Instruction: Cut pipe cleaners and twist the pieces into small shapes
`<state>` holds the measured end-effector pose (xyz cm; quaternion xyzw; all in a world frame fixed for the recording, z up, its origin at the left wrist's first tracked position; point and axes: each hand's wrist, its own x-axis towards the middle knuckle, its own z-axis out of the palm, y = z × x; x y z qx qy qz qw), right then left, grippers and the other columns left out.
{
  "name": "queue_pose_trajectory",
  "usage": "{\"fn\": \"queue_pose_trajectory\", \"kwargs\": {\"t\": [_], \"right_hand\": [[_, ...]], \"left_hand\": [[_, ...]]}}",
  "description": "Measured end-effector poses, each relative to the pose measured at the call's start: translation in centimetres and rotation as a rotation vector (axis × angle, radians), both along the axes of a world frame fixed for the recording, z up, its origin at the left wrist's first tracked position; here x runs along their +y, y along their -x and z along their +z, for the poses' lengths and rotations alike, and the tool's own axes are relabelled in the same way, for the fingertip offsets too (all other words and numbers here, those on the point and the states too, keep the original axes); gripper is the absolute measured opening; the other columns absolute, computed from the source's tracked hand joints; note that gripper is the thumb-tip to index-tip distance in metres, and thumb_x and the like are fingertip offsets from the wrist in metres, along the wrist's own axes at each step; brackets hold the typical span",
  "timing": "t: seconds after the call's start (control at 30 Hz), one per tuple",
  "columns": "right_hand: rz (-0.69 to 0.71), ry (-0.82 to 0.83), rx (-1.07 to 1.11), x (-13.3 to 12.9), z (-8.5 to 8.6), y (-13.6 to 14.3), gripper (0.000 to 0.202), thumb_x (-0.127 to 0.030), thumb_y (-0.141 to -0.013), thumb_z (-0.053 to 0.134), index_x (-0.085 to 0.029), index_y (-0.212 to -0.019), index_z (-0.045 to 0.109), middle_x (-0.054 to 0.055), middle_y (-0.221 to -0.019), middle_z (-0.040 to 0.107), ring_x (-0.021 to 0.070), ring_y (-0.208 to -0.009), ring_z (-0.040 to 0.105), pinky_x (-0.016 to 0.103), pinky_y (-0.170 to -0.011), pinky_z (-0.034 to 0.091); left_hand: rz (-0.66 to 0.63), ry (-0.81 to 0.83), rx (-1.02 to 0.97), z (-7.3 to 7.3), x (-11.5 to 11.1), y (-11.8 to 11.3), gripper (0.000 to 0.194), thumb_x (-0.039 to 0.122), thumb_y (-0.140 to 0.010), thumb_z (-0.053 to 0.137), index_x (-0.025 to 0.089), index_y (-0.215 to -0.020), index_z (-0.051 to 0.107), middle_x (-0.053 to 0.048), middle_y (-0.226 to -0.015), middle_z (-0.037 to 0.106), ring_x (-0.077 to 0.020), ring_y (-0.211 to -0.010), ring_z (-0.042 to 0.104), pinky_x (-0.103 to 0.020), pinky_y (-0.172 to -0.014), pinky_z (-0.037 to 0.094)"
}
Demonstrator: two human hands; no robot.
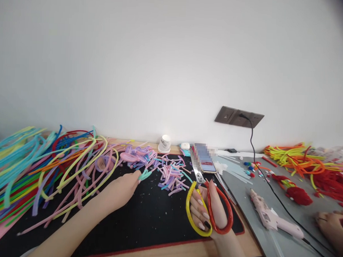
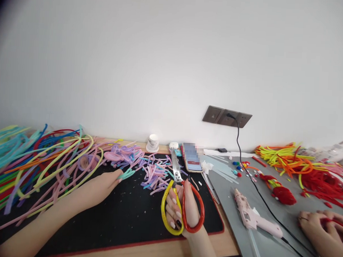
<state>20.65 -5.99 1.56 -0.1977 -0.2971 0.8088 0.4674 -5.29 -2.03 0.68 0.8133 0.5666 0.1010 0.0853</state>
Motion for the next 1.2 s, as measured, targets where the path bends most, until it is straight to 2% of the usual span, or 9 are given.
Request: {"fn": "queue_pose_trajectory", "kwargs": {"t": [0.1, 0.23, 0.37, 0.5, 0.63, 0.77, 0.93, 1.03, 1.2], "right_hand": [[-0.012, -0.021, 0.014, -0.1, 0.1, 0.0, 0.062, -0.067, -0.080, 0.021, -0.015, -0.057, 0.045, -0.007, -0.033, 0.033, 0.0028, -0.022, 0.019, 0.015, -0.022, 0.026], [-0.052, -0.025, 0.005, -0.2, 0.3, 0.2, 0.063, -0.064, -0.082, 0.018, -0.014, -0.058, 0.047, -0.008, -0.034, 0.031, 0.0025, -0.023, 0.018, 0.015, -0.023, 0.026], [-0.057, -0.043, -0.046, 0.0, 0.3, 0.4, 0.061, -0.067, -0.080, 0.023, -0.014, -0.059, 0.046, -0.008, -0.034, 0.032, 0.0025, -0.023, 0.019, 0.016, -0.023, 0.027], [-0.106, -0.059, -0.126, 0.3, 0.3, 0.4, 0.058, -0.067, -0.079, 0.028, -0.015, -0.060, 0.045, -0.007, -0.036, 0.035, 0.0030, -0.025, 0.021, 0.017, -0.025, 0.030], [-0.119, -0.066, -0.182, 0.6, 0.3, 0.3, 0.056, -0.065, -0.080, 0.029, -0.015, -0.059, 0.046, -0.008, -0.036, 0.030, 0.0029, -0.025, 0.019, 0.016, -0.025, 0.028], [-0.125, -0.050, -0.215, 0.8, 0.2, 0.1, 0.056, -0.064, -0.080, 0.029, -0.015, -0.059, 0.046, -0.008, -0.036, 0.030, 0.0031, -0.025, 0.019, 0.017, -0.026, 0.028], [-0.134, -0.006, -0.195, 0.7, 0.0, -0.1, 0.056, -0.063, -0.081, 0.029, -0.015, -0.057, 0.045, -0.008, -0.035, 0.029, 0.0032, -0.025, 0.019, 0.016, -0.025, 0.024], [-0.132, 0.034, -0.181, 0.5, -0.3, -0.2, 0.056, -0.063, -0.081, 0.030, -0.015, -0.057, 0.046, -0.008, -0.035, 0.028, 0.0028, -0.026, 0.017, 0.015, -0.025, 0.023], [-0.129, 0.064, -0.178, 0.5, -0.5, -0.2, 0.056, -0.063, -0.080, 0.031, -0.015, -0.057, 0.045, -0.008, -0.036, 0.028, 0.0029, -0.027, 0.017, 0.015, -0.026, 0.024]], "left_hand": [[-0.040, 0.054, 0.059, -0.5, 0.0, -0.1, 0.020, 0.021, -0.087, 0.031, 0.019, -0.084, 0.051, -0.007, -0.077, 0.062, -0.0206, -0.068, 0.061, -0.027, -0.055, 0.039], [-0.104, -0.036, 0.079, -1.1, 0.5, -1.1, 0.021, 0.018, -0.086, 0.034, 0.018, -0.091, 0.054, -0.007, -0.087, 0.060, -0.0216, -0.085, 0.057, -0.030, -0.066, 0.042], [-0.115, -0.105, 0.037, -1.2, 0.8, -1.6, 0.017, 0.021, -0.086, 0.040, 0.017, -0.090, 0.056, -0.007, -0.089, 0.058, -0.0205, -0.087, 0.053, -0.032, -0.075, 0.041], [-0.104, -0.139, -0.077, -0.2, 0.4, -1.0, 0.020, 0.029, -0.085, 0.045, 0.017, -0.094, 0.057, -0.007, -0.094, 0.058, -0.0202, -0.093, 0.051, -0.032, -0.081, 0.040], [-0.052, -0.146, -0.201, 2.0, 0.1, 0.8, 0.025, 0.034, -0.086, 0.040, 0.020, -0.093, 0.059, -0.005, -0.094, 0.061, -0.0181, -0.090, 0.054, -0.031, -0.080, 0.041], [0.170, -0.182, -0.244, 5.1, 0.3, 5.4, 0.027, 0.032, -0.087, 0.036, 0.019, -0.089, 0.060, -0.003, -0.090, 0.063, -0.0175, -0.085, 0.056, -0.028, -0.076, 0.042], [0.571, -0.142, -0.092, 8.2, 1.1, 15.2, 0.030, 0.034, -0.081, 0.043, 0.014, -0.097, 0.058, -0.002, -0.092, 0.063, -0.0180, -0.083, 0.055, -0.025, -0.073, 0.039], [0.778, 0.002, 0.076, 8.1, 2.0, 20.6, 0.027, 0.032, -0.077, 0.048, 0.014, -0.093, 0.060, 0.000, -0.083, 0.063, -0.0159, -0.075, 0.055, -0.021, -0.067, 0.036], [0.749, 0.067, 0.182, 5.7, 3.3, 24.8, 0.041, 0.050, -0.073, 0.051, 0.011, -0.085, 0.058, 0.002, -0.068, 0.057, -0.0118, -0.065, 0.051, -0.018, -0.064, 0.033]]}}
